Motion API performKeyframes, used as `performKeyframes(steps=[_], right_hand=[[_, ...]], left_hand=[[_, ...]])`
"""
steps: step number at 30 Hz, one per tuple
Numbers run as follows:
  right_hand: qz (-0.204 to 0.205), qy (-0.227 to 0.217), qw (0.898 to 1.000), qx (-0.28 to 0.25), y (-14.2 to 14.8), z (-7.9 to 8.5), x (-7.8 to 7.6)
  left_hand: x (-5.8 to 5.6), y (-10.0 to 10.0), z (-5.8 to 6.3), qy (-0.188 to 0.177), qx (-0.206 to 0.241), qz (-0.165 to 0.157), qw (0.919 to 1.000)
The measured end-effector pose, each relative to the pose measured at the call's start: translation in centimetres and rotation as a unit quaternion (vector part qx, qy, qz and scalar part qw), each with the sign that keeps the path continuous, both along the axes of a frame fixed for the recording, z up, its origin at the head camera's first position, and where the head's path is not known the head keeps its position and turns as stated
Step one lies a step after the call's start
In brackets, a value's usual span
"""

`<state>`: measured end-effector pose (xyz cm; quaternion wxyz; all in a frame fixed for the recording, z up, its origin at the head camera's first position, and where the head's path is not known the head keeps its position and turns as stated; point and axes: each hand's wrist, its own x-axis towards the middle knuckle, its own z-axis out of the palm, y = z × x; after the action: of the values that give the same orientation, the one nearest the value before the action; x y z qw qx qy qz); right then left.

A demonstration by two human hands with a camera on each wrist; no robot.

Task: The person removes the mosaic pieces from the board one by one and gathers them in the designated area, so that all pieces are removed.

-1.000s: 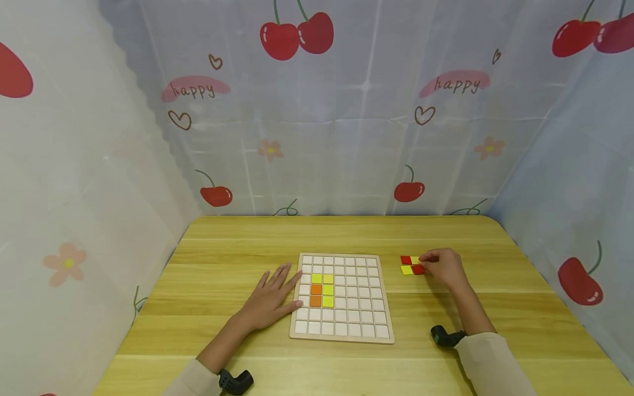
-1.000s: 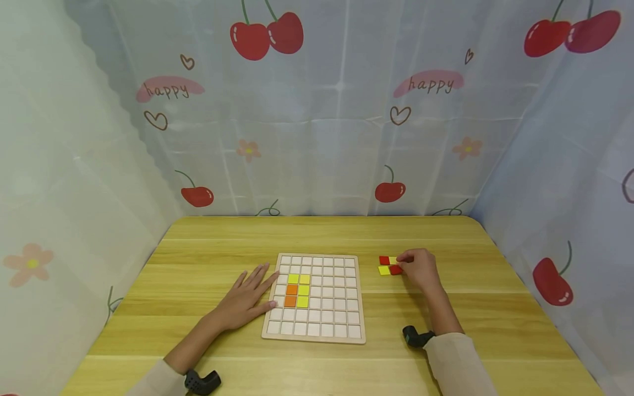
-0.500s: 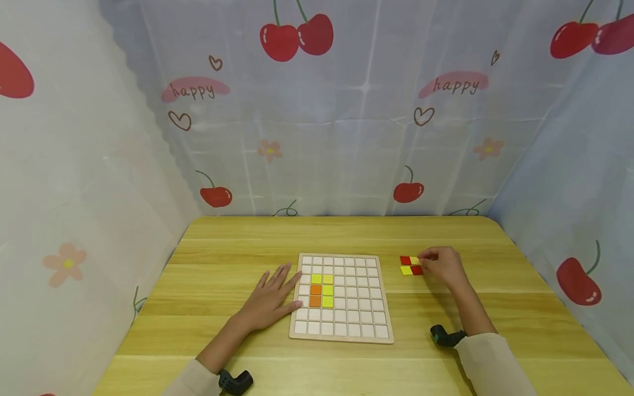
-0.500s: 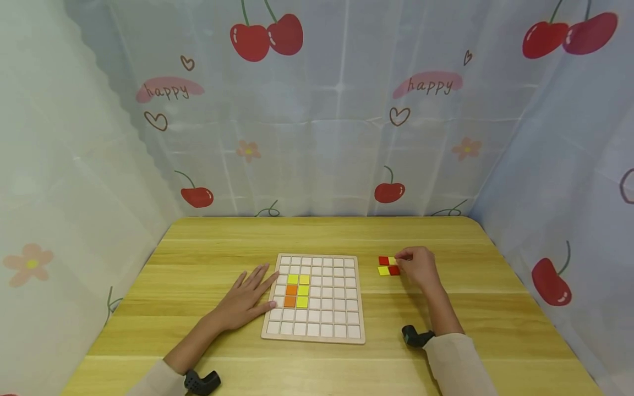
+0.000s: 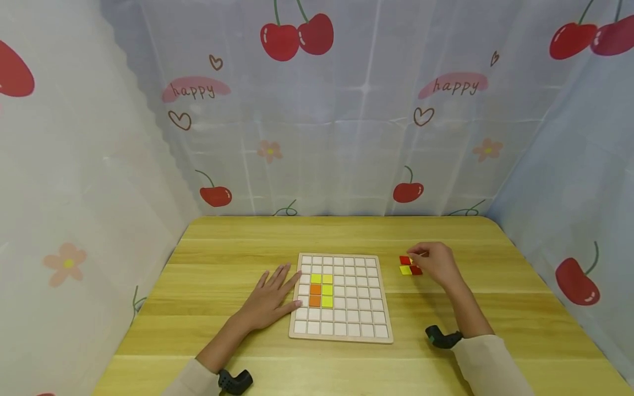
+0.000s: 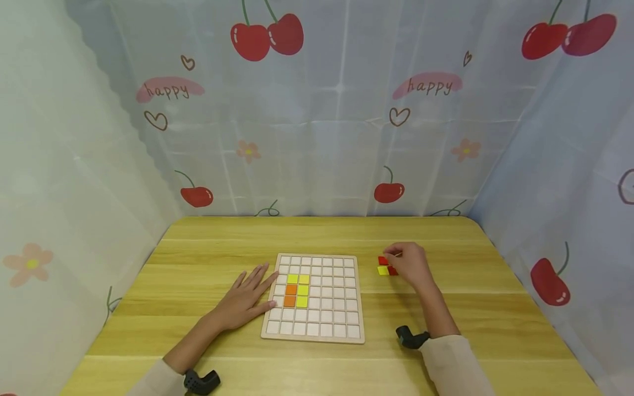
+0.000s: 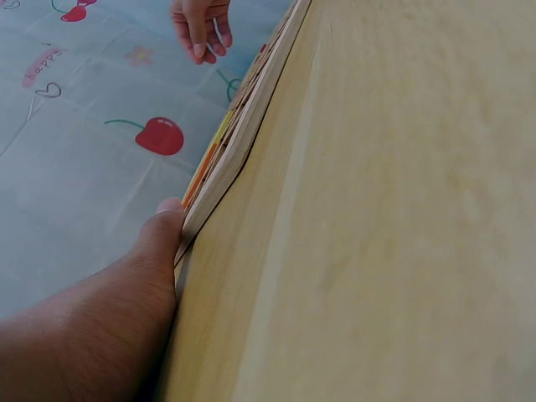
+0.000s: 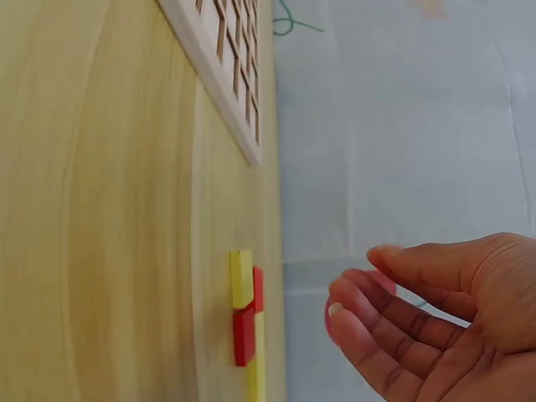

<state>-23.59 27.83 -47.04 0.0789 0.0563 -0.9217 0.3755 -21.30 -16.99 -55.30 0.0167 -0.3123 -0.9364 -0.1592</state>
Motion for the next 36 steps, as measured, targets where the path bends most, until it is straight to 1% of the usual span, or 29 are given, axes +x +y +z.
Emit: performKeyframes(steps=[4,7,10,13,18,22,26,30,36], right_hand=[[0.013,-0.001,1.0,-0.007,-1.2,0.7,0.4],[0.025,-0.002,1.0,-0.011,-2.1,1.3,0.7],[0.039,0.003,0.999,-0.014,-3.2,1.7,0.9],[0.058,0.013,0.998,-0.012,-4.3,2.0,1.1],[0.087,0.011,0.996,-0.013,-6.3,1.8,1.6],[0.102,-0.013,0.995,-0.014,-7.8,1.3,1.9],[0.135,-0.023,0.991,-0.009,-9.3,1.1,1.8],[0.166,-0.021,0.986,0.007,-10.5,1.2,1.8],[0.2,-0.025,0.979,0.039,-12.3,1.4,1.5]], left_hand=[[-0.1,0.0,0.0,-0.004,-0.004,0.001,1.0],[-0.2,0.0,0.0,-0.001,-0.005,-0.001,1.0],[-0.4,0.0,-0.1,0.006,-0.005,-0.001,1.0],[-0.5,0.0,0.0,0.005,-0.006,0.001,1.0],[-0.3,0.0,0.1,-0.001,-0.002,0.0,1.0],[-0.2,0.0,-0.2,0.015,0.014,-0.006,0.9998],[-0.2,-0.1,-0.4,0.023,0.025,-0.01,0.9994],[-0.2,-0.1,-0.3,0.023,0.02,-0.01,0.9995],[-0.1,0.0,-0.1,0.024,0.013,-0.007,0.9996]])
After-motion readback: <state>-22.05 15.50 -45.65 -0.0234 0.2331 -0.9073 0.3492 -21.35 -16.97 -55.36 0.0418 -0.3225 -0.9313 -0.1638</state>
